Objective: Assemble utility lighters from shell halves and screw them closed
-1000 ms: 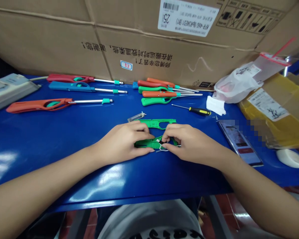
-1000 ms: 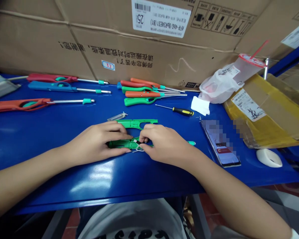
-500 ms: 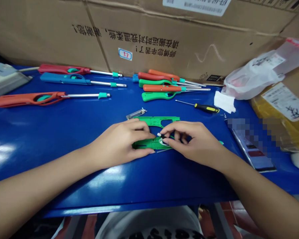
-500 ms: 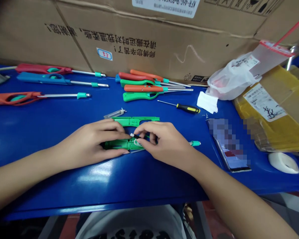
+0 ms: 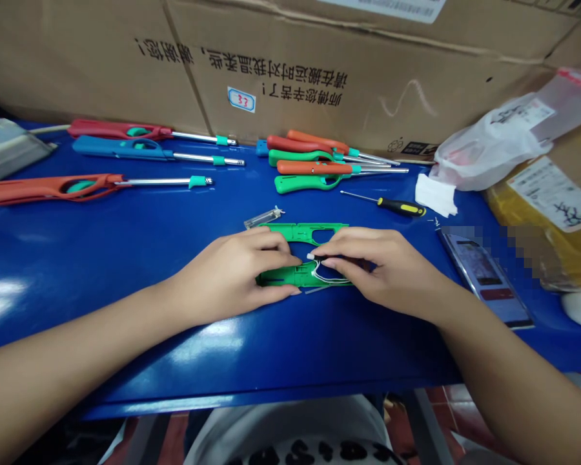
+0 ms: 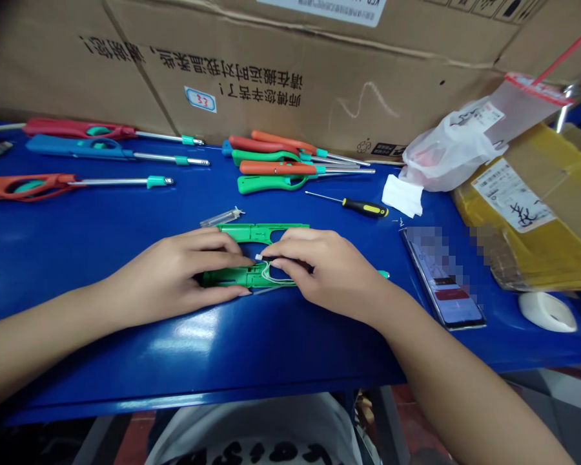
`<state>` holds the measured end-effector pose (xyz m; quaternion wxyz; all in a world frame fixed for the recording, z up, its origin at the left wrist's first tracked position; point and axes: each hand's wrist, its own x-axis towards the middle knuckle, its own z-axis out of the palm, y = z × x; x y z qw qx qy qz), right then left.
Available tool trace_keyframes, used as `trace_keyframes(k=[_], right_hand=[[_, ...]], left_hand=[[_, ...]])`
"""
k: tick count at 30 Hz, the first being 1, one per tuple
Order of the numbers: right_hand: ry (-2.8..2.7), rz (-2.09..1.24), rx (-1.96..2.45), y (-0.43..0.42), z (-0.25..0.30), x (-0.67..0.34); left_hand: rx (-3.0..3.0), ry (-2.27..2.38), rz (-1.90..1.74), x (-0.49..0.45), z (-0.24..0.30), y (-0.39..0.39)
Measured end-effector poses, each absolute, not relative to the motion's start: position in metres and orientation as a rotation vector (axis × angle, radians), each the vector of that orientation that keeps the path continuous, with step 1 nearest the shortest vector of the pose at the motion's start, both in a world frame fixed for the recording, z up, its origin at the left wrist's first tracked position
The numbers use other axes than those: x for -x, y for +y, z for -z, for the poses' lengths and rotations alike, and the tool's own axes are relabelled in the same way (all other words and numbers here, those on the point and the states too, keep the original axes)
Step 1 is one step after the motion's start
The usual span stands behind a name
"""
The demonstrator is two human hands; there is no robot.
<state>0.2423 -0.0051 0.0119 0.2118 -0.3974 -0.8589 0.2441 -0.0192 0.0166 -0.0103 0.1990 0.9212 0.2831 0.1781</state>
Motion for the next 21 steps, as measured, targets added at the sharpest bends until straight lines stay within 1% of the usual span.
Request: trace_keyframes(k=[7, 21], right_hand=[[-2.589, -0.389, 1.028, -0.006, -0.004, -0.243], [-2.664, -0.237, 0.918, -0.005, 0.001, -0.242]], left_hand=[[-2.568, 0.803, -0.536, 0.021, 0.012, 0.017], [-2.575, 0.818, -0.522, 0.02, 0.011, 0.017]])
